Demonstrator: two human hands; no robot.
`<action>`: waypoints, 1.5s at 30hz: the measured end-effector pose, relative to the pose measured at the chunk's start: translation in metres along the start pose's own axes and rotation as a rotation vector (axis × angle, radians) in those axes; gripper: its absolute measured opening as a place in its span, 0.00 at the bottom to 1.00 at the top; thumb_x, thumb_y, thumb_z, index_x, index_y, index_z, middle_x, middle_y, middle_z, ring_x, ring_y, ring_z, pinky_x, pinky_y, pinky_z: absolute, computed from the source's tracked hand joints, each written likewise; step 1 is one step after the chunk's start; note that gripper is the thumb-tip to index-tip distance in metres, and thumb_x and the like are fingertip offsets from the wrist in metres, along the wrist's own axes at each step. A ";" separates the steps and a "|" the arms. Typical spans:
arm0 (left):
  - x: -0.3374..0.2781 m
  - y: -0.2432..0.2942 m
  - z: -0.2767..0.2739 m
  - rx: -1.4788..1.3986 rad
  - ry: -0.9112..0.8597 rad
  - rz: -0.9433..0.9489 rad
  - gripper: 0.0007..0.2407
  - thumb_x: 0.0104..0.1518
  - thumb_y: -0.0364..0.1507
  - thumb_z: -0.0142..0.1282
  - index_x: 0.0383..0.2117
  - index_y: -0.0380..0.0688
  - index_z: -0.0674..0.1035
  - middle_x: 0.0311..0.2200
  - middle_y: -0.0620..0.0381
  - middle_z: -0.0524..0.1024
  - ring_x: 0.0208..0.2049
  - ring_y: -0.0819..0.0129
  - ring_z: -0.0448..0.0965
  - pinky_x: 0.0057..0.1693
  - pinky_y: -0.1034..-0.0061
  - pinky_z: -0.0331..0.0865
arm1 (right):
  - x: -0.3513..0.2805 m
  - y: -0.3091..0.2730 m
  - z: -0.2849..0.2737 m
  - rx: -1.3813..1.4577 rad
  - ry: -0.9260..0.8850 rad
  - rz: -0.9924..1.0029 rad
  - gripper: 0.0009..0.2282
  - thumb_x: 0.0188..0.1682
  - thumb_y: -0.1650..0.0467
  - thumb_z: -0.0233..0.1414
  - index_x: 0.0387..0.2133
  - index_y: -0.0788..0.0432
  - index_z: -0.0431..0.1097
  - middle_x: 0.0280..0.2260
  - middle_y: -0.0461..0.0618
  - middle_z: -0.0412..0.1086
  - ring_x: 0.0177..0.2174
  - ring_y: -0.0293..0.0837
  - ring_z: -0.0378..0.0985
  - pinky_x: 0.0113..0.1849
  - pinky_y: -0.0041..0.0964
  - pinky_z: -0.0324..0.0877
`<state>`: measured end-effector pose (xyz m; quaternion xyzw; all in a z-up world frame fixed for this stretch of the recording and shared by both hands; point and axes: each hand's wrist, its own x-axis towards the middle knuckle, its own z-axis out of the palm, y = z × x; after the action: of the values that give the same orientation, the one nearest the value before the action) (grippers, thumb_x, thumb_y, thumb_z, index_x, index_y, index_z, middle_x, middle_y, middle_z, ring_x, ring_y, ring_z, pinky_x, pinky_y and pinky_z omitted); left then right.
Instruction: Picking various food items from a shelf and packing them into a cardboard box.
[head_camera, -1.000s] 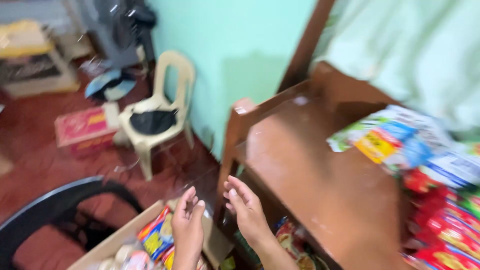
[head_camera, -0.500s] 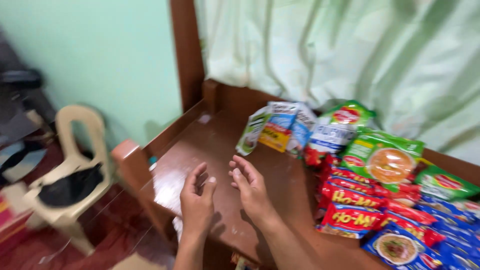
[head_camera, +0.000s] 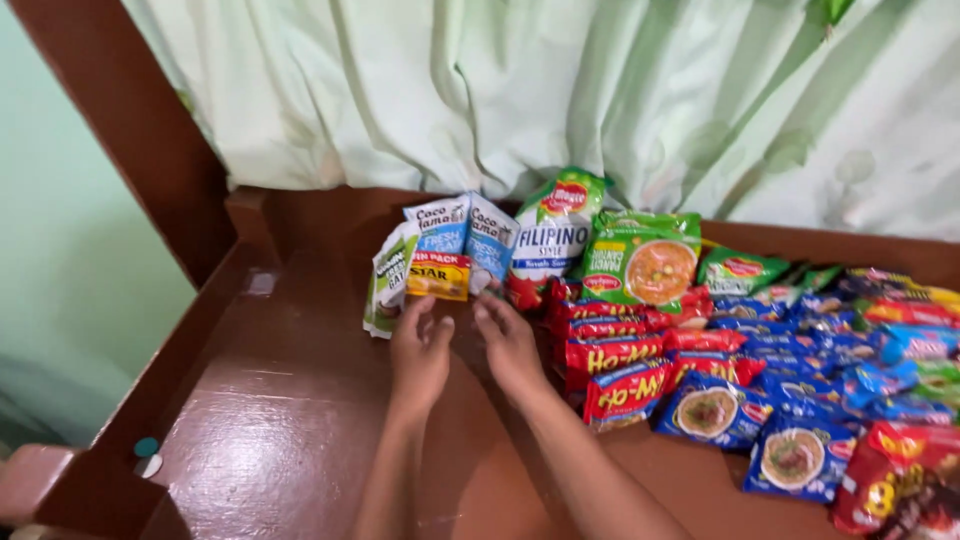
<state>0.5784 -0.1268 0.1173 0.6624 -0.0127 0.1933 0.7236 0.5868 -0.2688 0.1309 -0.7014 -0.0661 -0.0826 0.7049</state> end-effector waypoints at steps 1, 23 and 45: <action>0.009 -0.006 0.000 -0.003 -0.017 -0.007 0.19 0.58 0.25 0.58 0.56 0.34 0.75 0.49 0.45 0.78 0.48 0.62 0.77 0.55 0.71 0.71 | 0.006 0.000 0.004 -0.003 0.017 0.005 0.18 0.56 0.66 0.51 0.56 0.65 0.69 0.47 0.52 0.75 0.43 0.39 0.77 0.46 0.33 0.71; 0.049 -0.022 -0.016 0.133 -0.103 0.087 0.22 0.53 0.26 0.60 0.57 0.36 0.74 0.53 0.43 0.76 0.54 0.58 0.77 0.58 0.67 0.71 | 0.059 0.040 0.048 -0.038 0.149 -0.034 0.24 0.52 0.71 0.51 0.62 0.68 0.59 0.57 0.60 0.68 0.55 0.48 0.72 0.55 0.39 0.66; 0.051 -0.027 -0.020 0.073 -0.141 0.060 0.22 0.55 0.23 0.58 0.59 0.35 0.70 0.54 0.43 0.75 0.55 0.57 0.77 0.59 0.66 0.71 | 0.088 0.039 0.059 -0.616 0.241 -0.042 0.15 0.45 0.64 0.60 0.42 0.58 0.76 0.39 0.57 0.79 0.40 0.51 0.81 0.47 0.43 0.72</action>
<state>0.6285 -0.0959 0.1029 0.6997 -0.0764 0.1678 0.6902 0.6820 -0.2120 0.1112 -0.8651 0.0315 -0.1955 0.4608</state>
